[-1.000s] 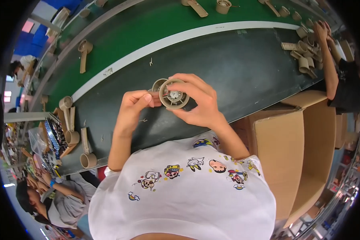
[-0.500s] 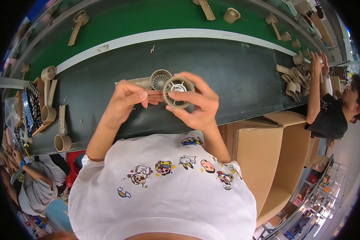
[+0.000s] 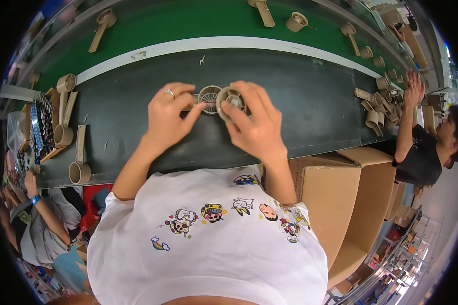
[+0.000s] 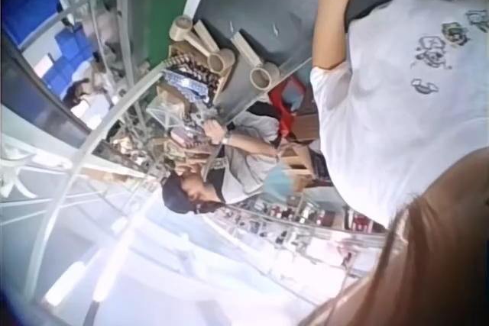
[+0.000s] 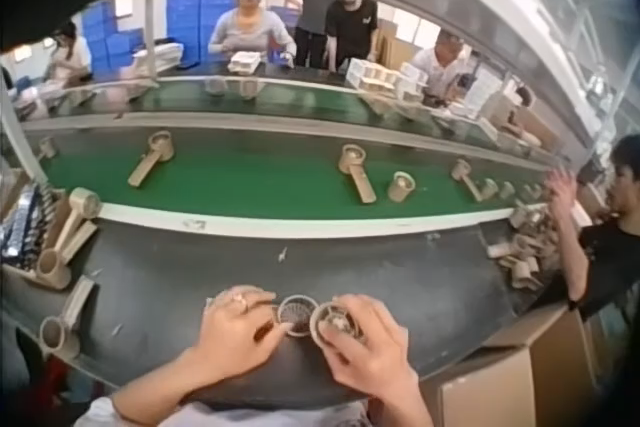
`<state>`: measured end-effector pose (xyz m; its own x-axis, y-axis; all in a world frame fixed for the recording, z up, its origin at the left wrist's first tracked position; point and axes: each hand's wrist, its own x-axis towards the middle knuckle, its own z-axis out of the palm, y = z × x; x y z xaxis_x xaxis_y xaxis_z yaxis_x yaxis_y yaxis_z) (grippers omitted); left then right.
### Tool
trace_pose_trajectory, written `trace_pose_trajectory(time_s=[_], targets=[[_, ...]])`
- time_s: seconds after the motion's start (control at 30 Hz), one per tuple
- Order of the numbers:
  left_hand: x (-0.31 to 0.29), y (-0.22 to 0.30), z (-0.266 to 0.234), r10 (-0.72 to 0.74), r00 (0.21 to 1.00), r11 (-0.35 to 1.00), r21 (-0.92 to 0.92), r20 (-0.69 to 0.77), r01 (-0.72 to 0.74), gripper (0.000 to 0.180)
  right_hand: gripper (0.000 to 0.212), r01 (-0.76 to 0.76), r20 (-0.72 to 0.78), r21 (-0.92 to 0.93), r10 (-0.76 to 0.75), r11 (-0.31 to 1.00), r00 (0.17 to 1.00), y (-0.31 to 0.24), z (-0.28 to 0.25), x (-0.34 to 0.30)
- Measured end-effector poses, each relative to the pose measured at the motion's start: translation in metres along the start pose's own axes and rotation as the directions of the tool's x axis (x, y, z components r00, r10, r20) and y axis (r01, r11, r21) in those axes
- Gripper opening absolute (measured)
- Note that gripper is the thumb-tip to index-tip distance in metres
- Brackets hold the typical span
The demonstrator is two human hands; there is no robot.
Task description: The person assembles handheld fans by wiring the motor components into the casing by hand and placing the assembled pieces onto the conveyor belt. The person then scoops fan housing parts out of a cardboard box and piles them onto the conveyor table.
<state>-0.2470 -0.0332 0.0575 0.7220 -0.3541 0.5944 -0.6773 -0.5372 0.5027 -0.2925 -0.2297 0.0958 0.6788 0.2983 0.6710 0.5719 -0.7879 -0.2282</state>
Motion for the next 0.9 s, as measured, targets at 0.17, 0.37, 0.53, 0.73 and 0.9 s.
trace_pose_trajectory(time_s=[0.17, 0.37, 0.53, 0.73, 0.9], targets=[[0.009, -0.015, -0.015, -0.217, 0.919, 0.976, 0.094, 0.329, 0.196, 0.040, 0.033, 0.022, 0.122, -0.084, -0.012, 0.996, 0.993, 0.010, 0.003, 0.009], [0.001, -0.020, -0.004, -0.185, 0.913, 0.983, 0.052, 0.364, 0.178, 0.034, 0.031, 0.085, 0.183, -0.011, -0.081, 0.996, 0.980, 0.003, 0.008, 0.019], [-0.004, -0.018, 0.001, -0.171, 0.927, 0.985, 0.032, 0.334, 0.170, 0.030, 0.028, 0.079, 0.264, 0.053, -0.090, 0.995, 0.960, 0.002, 0.012, 0.024], [-0.008, -0.020, 0.013, -0.182, 0.927, 0.976, -0.052, 0.328, 0.210, 0.018, 0.029, 0.042, 0.358, 0.123, -0.084, 0.992, 0.930, 0.009, 0.016, 0.030], [-0.001, -0.024, 0.012, -0.196, 0.890, 0.955, -0.128, 0.412, 0.269, 0.009, 0.036, -0.082, 0.425, 0.242, -0.030, 0.967, 0.905, 0.013, 0.015, 0.033]])
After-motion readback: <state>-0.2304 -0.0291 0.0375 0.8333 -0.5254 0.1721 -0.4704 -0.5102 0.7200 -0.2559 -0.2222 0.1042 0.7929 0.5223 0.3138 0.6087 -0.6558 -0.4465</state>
